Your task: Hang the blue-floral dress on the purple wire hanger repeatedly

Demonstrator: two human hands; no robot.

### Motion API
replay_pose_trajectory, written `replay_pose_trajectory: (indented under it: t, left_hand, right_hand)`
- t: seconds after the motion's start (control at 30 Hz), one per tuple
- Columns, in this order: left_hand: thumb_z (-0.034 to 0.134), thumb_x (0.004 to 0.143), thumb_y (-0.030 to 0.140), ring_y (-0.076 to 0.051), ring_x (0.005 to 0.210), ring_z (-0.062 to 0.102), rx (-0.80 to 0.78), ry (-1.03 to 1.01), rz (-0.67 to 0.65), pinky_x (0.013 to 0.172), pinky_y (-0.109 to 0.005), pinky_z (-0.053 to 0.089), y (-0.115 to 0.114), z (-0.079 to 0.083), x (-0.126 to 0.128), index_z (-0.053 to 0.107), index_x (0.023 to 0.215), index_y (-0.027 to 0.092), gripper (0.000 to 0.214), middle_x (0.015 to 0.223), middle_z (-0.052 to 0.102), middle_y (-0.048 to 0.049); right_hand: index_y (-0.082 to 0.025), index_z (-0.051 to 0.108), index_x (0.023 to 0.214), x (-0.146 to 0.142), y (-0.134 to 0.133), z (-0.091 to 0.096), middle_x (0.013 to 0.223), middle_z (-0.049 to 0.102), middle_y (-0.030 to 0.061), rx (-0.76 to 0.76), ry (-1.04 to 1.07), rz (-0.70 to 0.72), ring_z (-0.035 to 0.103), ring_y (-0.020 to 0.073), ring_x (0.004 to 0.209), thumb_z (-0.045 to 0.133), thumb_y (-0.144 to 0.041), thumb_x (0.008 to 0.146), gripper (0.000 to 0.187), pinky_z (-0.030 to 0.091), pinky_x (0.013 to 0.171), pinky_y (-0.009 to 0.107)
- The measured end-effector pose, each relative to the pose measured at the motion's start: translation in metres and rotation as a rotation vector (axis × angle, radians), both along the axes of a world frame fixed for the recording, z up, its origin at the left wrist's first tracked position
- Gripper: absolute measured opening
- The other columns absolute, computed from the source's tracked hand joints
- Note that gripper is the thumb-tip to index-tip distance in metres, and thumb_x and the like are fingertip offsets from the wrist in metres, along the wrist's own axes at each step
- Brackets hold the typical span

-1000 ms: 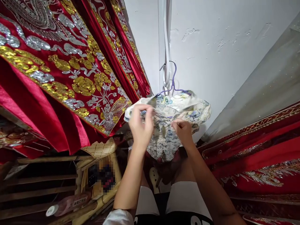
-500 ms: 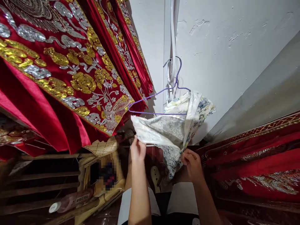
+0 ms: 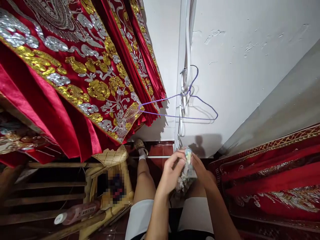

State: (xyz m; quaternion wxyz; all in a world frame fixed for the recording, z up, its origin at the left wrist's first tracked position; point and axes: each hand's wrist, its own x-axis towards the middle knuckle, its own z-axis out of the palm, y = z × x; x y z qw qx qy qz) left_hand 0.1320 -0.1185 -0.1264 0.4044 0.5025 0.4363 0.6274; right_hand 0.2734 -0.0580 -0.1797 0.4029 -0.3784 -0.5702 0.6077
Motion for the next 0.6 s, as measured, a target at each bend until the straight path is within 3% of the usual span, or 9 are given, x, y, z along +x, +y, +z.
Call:
replay_pose_trajectory:
  t: [0.07, 0.13, 0.23, 0.3, 0.37, 0.47, 0.53, 0.6]
  left_hand:
    - [0.055, 0.099, 0.038, -0.029, 0.135, 0.049, 0.007, 0.194, -0.029, 0.117, -0.042, 0.034, -0.004, 0.006, 0.002, 0.064, 0.092, 0.022, 0.019, 0.123, 0.064, -0.0101]
    - [0.053, 0.100, 0.036, -0.028, 0.141, 0.043, 0.018, 0.303, -0.026, 0.120, -0.042, 0.029, -0.004, 0.009, -0.003, 0.064, 0.095, 0.023, 0.018, 0.128, 0.059, -0.0107]
    - [0.051, 0.101, 0.040, -0.026, 0.134, 0.049, -0.018, 0.304, -0.020, 0.116, -0.039, 0.034, -0.003, 0.004, -0.019, 0.059, 0.113, 0.024, 0.022, 0.132, 0.057, -0.0110]
    - [0.046, 0.102, 0.044, -0.024, 0.124, 0.055, -0.084, 0.289, -0.075, 0.110, -0.037, 0.040, -0.004, -0.004, -0.031, 0.053, 0.126, 0.024, 0.032, 0.131, 0.059, -0.0105]
    - [0.044, 0.102, 0.048, -0.024, 0.115, 0.059, -0.170, 0.354, -0.166, 0.103, -0.036, 0.044, -0.008, -0.013, -0.042, 0.057, 0.125, 0.023, 0.037, 0.122, 0.066, -0.0085]
    - [0.050, 0.097, 0.050, -0.024, 0.088, 0.063, -0.340, 0.614, -0.186, 0.086, -0.033, 0.047, -0.016, -0.023, -0.060, 0.067, 0.090, 0.020, 0.035, 0.087, 0.070, -0.0041]
    - [0.048, 0.097, 0.046, -0.021, 0.074, 0.060, -0.428, 0.750, -0.151, 0.077, -0.031, 0.045, -0.022, -0.025, -0.072, 0.062, 0.073, 0.019, 0.039, 0.073, 0.066, -0.0024]
    - [0.042, 0.100, 0.042, -0.020, 0.074, 0.059, -0.414, 0.773, -0.123, 0.076, -0.030, 0.044, -0.026, -0.022, -0.082, 0.059, 0.072, 0.019, 0.040, 0.073, 0.065, -0.0026]
  right_hand:
    - [-0.025, 0.071, 0.104, -0.004, 0.001, 0.003, 0.107, 0.070, 0.0080, -0.036, 0.076, 0.104, 0.061, 0.0268, 0.111, 0.052, -0.070, 0.091, 0.051, 0.048, 0.100, 0.040]
    - [-0.022, 0.071, 0.101, -0.008, -0.001, 0.007, 0.098, 0.071, 0.0073, -0.064, 0.100, 0.274, 0.064, 0.0256, 0.099, 0.054, -0.069, 0.090, 0.051, 0.052, 0.091, 0.039]
    - [-0.019, 0.070, 0.094, -0.012, -0.003, 0.022, 0.083, 0.070, 0.0036, -0.083, 0.045, 0.476, 0.063, 0.0212, 0.078, 0.075, -0.053, 0.079, 0.038, 0.053, 0.073, 0.033]
    - [-0.018, 0.068, 0.081, -0.011, -0.001, 0.035, 0.072, 0.067, 0.0014, -0.040, -0.009, 0.473, 0.059, 0.0177, 0.065, 0.079, -0.043, 0.074, 0.029, 0.050, 0.062, 0.029]
    - [-0.018, 0.067, 0.072, -0.008, 0.007, 0.049, 0.067, 0.066, 0.0015, 0.103, -0.035, 0.361, 0.057, 0.0170, 0.060, 0.076, -0.037, 0.075, 0.022, 0.048, 0.058, 0.029]
    - [-0.020, 0.072, 0.072, 0.000, 0.032, 0.071, 0.081, 0.073, 0.0070, 0.442, 0.006, 0.144, 0.066, 0.0245, 0.077, 0.070, -0.032, 0.076, 0.013, 0.053, 0.070, 0.035]
    - [-0.021, 0.074, 0.074, 0.003, 0.053, 0.084, 0.087, 0.074, 0.0090, 0.588, 0.081, -0.134, 0.067, 0.0284, 0.089, 0.066, -0.030, 0.075, 0.011, 0.054, 0.079, 0.039]
    - [-0.022, 0.074, 0.082, 0.002, 0.070, 0.096, 0.084, 0.073, 0.0072, 0.574, 0.148, -0.410, 0.068, 0.0267, 0.085, 0.061, -0.026, 0.074, 0.015, 0.053, 0.076, 0.039]
